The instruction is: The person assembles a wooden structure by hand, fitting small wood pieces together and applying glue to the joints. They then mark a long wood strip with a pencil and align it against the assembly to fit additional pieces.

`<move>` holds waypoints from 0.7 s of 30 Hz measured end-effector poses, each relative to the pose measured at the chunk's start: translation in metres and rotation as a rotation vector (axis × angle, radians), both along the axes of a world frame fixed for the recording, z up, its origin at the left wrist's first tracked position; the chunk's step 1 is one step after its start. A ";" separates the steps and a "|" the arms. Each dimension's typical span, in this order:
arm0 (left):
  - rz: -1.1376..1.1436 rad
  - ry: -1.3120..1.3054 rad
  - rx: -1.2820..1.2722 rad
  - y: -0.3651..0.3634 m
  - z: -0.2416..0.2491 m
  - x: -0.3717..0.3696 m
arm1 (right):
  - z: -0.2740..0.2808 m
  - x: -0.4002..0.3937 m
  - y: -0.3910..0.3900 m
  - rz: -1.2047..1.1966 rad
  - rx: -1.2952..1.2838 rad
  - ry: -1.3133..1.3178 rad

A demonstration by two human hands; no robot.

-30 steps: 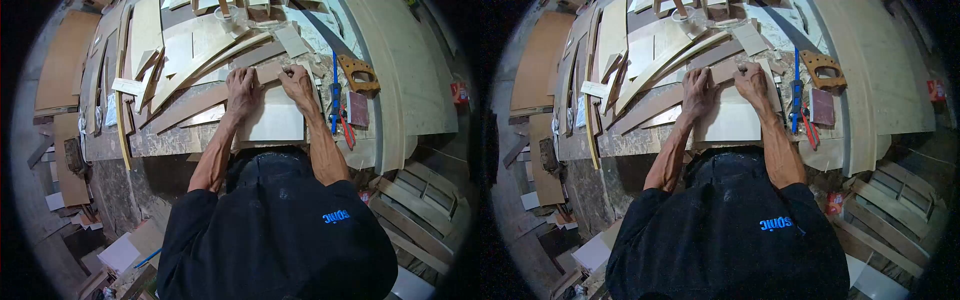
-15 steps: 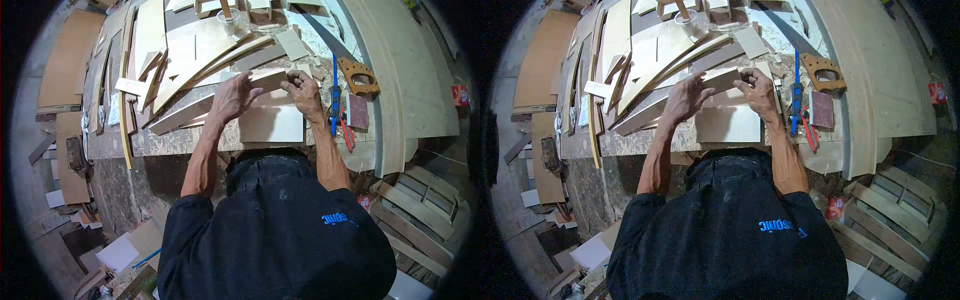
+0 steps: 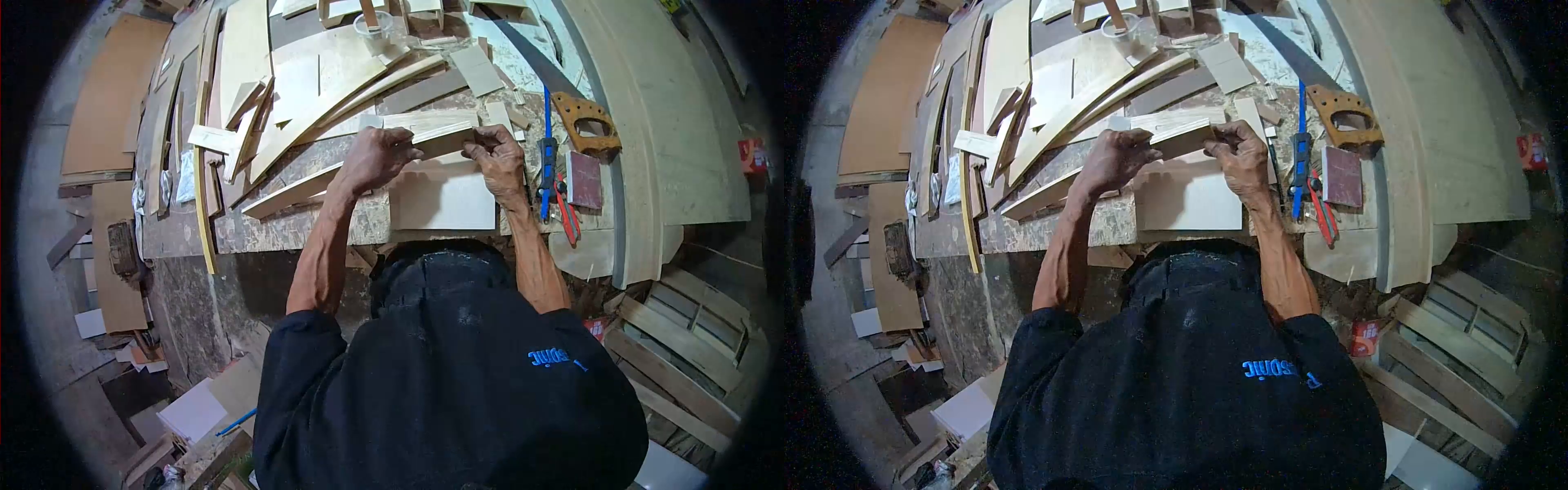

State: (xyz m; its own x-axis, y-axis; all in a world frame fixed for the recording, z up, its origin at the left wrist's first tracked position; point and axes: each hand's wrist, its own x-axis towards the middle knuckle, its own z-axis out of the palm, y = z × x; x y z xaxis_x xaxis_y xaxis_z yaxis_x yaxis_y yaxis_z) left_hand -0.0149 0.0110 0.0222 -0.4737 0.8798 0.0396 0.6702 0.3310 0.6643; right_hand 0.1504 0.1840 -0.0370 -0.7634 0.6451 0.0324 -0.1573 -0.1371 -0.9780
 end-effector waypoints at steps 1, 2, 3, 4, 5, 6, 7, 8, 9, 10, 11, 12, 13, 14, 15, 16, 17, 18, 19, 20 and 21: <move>0.016 -0.010 0.004 0.000 0.000 0.001 | 0.001 0.000 0.000 0.004 0.007 -0.007; 0.033 -0.020 0.008 -0.001 0.001 0.002 | 0.002 0.001 0.001 0.008 0.015 -0.013; 0.048 -0.029 0.012 -0.001 0.001 0.003 | 0.004 0.001 0.001 0.012 0.023 -0.019; 0.050 -0.042 0.021 0.000 0.000 0.003 | 0.003 0.000 0.002 0.010 0.026 -0.003; 0.052 -0.054 0.030 -0.001 0.000 0.002 | 0.001 -0.001 0.002 0.008 0.028 0.014; 0.055 -0.066 0.038 -0.002 0.000 0.002 | 0.002 -0.002 0.001 0.007 0.029 0.031; 0.054 -0.055 0.047 -0.002 -0.001 0.001 | 0.003 -0.002 0.000 0.002 0.014 0.033; 0.054 -0.043 0.056 -0.002 -0.003 0.000 | 0.005 -0.002 -0.001 -0.003 -0.002 0.035; 0.052 -0.032 0.064 -0.002 -0.004 0.000 | 0.007 -0.002 -0.002 -0.009 -0.018 0.038; 0.049 -0.044 0.074 -0.002 -0.004 -0.001 | 0.007 -0.002 -0.001 -0.009 -0.010 0.024; 0.046 -0.057 0.084 -0.002 -0.003 -0.001 | 0.008 -0.002 -0.001 -0.009 -0.001 0.010; 0.044 -0.069 0.095 -0.002 -0.002 -0.002 | 0.008 -0.002 0.000 -0.010 0.008 -0.003; 0.052 -0.110 0.049 -0.001 0.000 -0.003 | 0.008 -0.002 0.001 -0.011 0.064 -0.030; 0.060 -0.151 0.003 0.000 0.002 -0.004 | 0.006 -0.001 0.003 -0.011 0.120 -0.057; 0.068 -0.192 -0.043 0.001 0.002 -0.006 | 0.006 0.000 0.005 -0.011 0.177 -0.084; 0.043 -0.236 -0.036 0.002 0.000 -0.010 | 0.006 0.000 0.006 -0.010 0.233 -0.112; 0.018 -0.280 -0.027 0.004 -0.004 -0.015 | 0.006 -0.001 0.007 -0.009 0.226 -0.118; -0.008 -0.324 -0.019 0.007 0.002 -0.015 | 0.012 -0.002 0.006 -0.008 0.218 -0.125; -0.020 -0.350 -0.112 0.010 0.021 -0.011 | 0.019 -0.002 0.005 -0.008 0.209 -0.132; -0.018 -0.465 -0.118 0.011 0.018 -0.012 | 0.029 0.000 0.006 0.032 0.280 -0.188; -0.015 -0.580 -0.122 0.013 0.012 -0.015 | 0.053 0.002 0.006 0.074 0.351 -0.242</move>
